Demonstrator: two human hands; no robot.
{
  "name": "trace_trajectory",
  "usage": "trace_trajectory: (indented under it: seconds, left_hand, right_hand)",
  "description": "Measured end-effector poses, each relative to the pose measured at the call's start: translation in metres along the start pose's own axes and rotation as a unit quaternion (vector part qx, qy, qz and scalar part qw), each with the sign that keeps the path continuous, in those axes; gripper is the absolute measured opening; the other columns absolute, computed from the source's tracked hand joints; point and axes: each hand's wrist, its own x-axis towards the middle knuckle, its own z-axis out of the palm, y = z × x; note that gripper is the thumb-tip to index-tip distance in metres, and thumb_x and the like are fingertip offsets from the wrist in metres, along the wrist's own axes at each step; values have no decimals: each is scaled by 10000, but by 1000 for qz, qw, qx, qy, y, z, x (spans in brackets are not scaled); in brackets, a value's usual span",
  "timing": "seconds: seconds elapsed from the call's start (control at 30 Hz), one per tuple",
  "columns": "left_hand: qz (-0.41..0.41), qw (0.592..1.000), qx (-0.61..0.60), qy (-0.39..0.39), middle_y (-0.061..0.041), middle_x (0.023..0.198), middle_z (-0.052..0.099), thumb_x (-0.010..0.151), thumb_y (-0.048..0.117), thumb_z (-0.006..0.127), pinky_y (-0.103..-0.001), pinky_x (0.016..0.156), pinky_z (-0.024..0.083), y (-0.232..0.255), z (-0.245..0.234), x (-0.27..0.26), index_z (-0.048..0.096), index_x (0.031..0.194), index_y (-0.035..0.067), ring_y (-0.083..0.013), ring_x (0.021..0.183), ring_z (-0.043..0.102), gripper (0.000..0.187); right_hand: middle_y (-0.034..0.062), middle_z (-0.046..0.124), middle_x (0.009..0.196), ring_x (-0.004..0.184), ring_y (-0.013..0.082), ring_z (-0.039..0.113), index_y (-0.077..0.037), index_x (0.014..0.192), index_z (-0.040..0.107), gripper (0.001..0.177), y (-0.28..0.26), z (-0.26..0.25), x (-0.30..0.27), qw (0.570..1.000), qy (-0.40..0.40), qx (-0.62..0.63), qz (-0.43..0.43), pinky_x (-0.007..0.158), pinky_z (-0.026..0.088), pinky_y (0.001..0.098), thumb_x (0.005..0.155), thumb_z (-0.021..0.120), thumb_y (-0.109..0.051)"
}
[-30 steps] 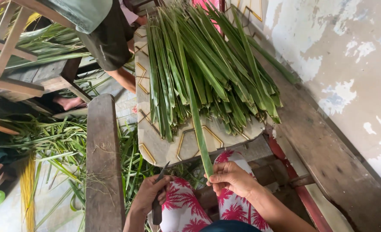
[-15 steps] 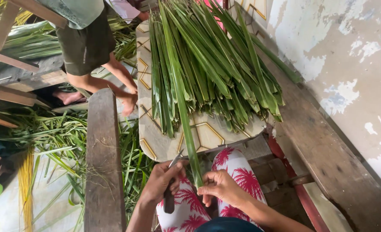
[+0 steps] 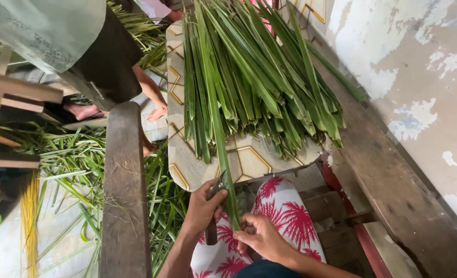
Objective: Stripping the leafy part from palm leaf midribs using a small knife
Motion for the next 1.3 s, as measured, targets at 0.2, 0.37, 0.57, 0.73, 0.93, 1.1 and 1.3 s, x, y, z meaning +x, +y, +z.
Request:
trace_trajectory:
  seconds: [0.2,0.37,0.57,0.73,0.93,1.1,1.3]
  left_hand:
    - [-30,999,-19,-41,-49,477,496,950,81,611,-260,385,385,-4,-6,2,625,920,-10,-132,359,409,97]
    - [-25,998,22,-49,-35,513,544,944,125,636,-253,395,431,-10,-7,7,637,890,12,-128,379,466,125]
    - [-29,998,5,-47,-60,493,516,958,127,618,-286,413,414,-7,-2,7,583,828,27,-154,379,442,168]
    - [-33,997,48,-53,-55,498,517,974,172,593,-282,430,426,-9,-2,7,590,824,33,-151,389,448,205]
    - [-38,996,8,-79,-52,494,509,983,158,588,-288,423,403,-13,-3,7,549,771,52,-153,388,436,240]
    - [-58,994,-27,-93,-50,489,509,992,131,571,-286,434,408,-17,-8,5,573,789,36,-150,389,442,224]
    - [-52,994,-41,-81,-42,461,462,984,121,587,-264,385,369,-15,-9,5,506,738,46,-137,355,407,270]
  right_hand:
    - [155,656,641,523,213,651,36,942,613,95,12,6,5,995,-7,98,-34,513,555,323,900,677,-21]
    - [140,649,674,517,204,642,48,963,629,95,15,6,4,996,14,80,-30,491,561,314,890,677,10]
    - [159,651,573,431,211,570,44,874,625,163,-10,6,-6,997,7,35,69,446,458,303,938,663,-101]
    - [112,660,570,453,152,619,-14,792,645,206,7,6,-3,998,-11,-60,-11,436,485,246,930,683,-162]
    - [74,679,629,467,127,644,-44,766,657,222,14,4,-3,994,-19,-99,-39,455,500,220,924,690,-197]
    - [66,664,643,484,128,654,-67,738,642,241,16,3,-2,990,-43,-128,-51,463,500,227,928,694,-205]
    - [63,624,580,455,127,627,-63,686,600,304,25,7,10,989,-45,-128,-59,462,451,243,919,722,-216]
